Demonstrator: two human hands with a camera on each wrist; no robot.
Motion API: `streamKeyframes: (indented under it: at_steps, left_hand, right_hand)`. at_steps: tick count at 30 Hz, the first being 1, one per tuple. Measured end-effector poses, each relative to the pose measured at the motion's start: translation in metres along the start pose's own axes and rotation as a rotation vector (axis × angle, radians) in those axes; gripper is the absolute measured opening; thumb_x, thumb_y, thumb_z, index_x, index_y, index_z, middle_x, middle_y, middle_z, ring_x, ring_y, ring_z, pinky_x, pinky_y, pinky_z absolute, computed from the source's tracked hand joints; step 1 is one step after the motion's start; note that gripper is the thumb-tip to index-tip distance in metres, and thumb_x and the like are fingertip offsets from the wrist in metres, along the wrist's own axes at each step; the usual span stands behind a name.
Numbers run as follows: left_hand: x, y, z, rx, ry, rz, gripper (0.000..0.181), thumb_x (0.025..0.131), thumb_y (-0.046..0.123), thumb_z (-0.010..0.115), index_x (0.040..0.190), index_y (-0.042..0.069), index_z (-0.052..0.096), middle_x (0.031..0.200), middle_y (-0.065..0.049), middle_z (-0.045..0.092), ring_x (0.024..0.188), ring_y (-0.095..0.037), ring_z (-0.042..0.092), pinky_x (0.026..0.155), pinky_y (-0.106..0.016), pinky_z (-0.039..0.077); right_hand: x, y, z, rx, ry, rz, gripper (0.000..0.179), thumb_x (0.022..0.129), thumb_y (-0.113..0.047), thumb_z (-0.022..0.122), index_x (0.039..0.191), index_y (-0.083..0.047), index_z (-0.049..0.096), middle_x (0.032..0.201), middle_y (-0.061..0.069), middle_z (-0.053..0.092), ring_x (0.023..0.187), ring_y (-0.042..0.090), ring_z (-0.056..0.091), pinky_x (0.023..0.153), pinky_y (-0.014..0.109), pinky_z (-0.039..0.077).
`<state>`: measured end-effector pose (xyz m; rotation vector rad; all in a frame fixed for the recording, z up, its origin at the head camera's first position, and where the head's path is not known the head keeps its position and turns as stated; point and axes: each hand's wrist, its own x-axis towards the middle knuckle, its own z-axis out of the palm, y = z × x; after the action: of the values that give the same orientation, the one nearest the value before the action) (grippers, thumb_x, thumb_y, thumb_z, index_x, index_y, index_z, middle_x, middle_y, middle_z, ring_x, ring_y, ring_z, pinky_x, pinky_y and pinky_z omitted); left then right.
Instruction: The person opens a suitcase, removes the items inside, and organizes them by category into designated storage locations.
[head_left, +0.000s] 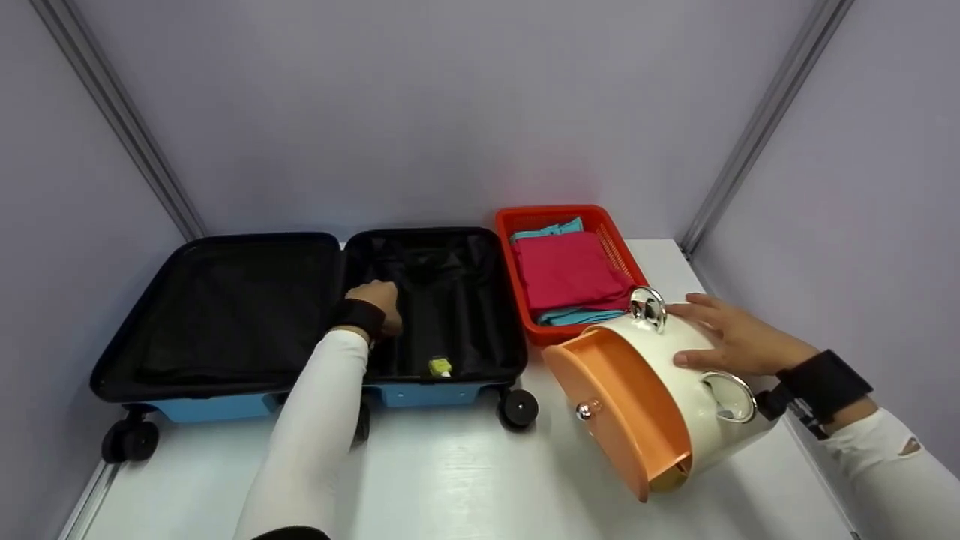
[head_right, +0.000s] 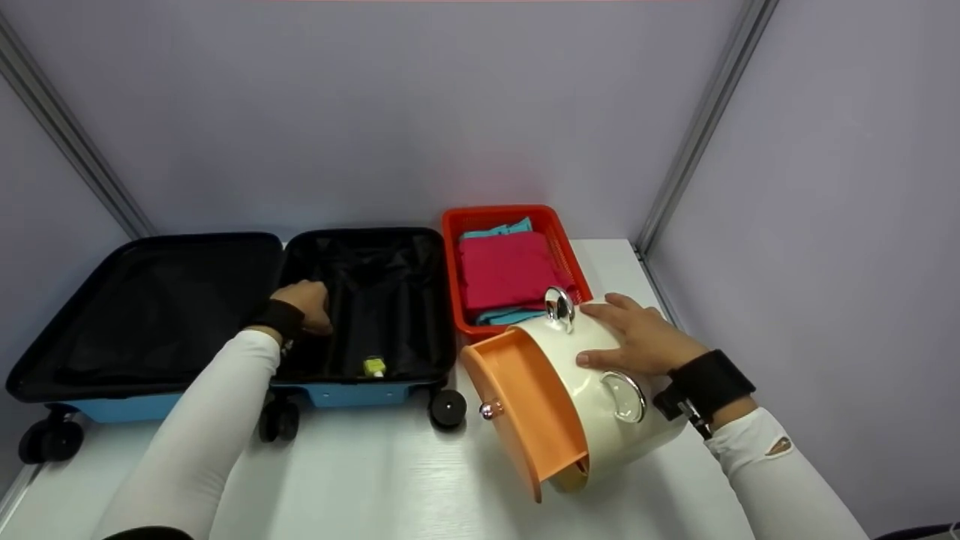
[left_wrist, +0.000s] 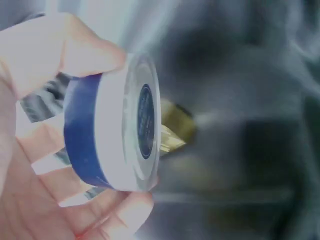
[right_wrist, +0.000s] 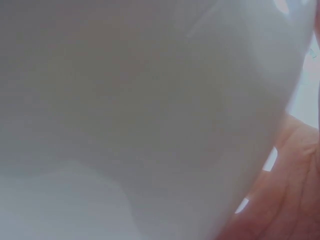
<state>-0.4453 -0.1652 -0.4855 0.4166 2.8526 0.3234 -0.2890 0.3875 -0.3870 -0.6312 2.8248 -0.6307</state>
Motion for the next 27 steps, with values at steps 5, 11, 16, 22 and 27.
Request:
streamKeyframes:
  at_steps: [5,11,16,22,27]
  left_hand:
    - [-0.002,0.06,-0.025,-0.036,0.075,0.127,0.04,0.08,0.02,0.083,0.059,0.016,0.049,0.057,0.005,0.039,0.055,-0.016,0.035,0.056,-0.037,0.033]
    - [-0.021,0.143,-0.05,-0.065,0.083,0.363,0.037,0.086,0.027,0.088,0.119,0.012,0.083,0.116,-0.005,0.082,0.102,-0.023,0.075,0.094,-0.043,0.06]
    - [-0.042,0.197,-0.066,-0.177,0.013,0.586,0.037,0.09,0.031,0.087,0.121,0.011,0.083,0.116,-0.005,0.082,0.104,-0.021,0.072,0.096,-0.036,0.059]
    - [-0.062,0.238,-0.068,-0.248,-0.031,0.771,0.034,0.095,0.031,0.083,0.121,0.01,0.083,0.119,-0.006,0.076,0.108,-0.017,0.066,0.096,-0.026,0.055]
    - [-0.066,0.258,-0.059,-0.23,-0.074,0.831,0.032,0.1,0.036,0.08,0.124,0.014,0.083,0.12,-0.003,0.076,0.107,-0.014,0.067,0.092,-0.02,0.053]
  right_hand:
    - [-0.004,0.002,-0.001,-0.006,0.002,0.01,0.077,0.095,-0.037,0.084,0.16,-0.009,0.051,0.167,0.038,0.033,0.149,0.069,0.033,0.11,0.088,0.03]
    - [-0.011,0.002,0.0,-0.001,0.001,0.028,0.078,0.097,-0.039,0.083,0.161,-0.01,0.05,0.169,0.038,0.03,0.151,0.07,0.029,0.109,0.091,0.027]
    - [-0.011,0.001,0.0,-0.011,0.005,0.029,0.077,0.097,-0.038,0.083,0.161,-0.01,0.05,0.168,0.038,0.032,0.15,0.07,0.031,0.109,0.091,0.028]
    - [-0.01,-0.001,0.0,-0.005,0.005,0.033,0.078,0.096,-0.038,0.084,0.161,-0.01,0.051,0.168,0.037,0.032,0.15,0.069,0.032,0.109,0.089,0.029]
    - [-0.009,-0.002,0.0,0.006,0.006,0.041,0.078,0.096,-0.04,0.083,0.161,-0.011,0.051,0.169,0.037,0.031,0.152,0.068,0.03,0.112,0.089,0.028]
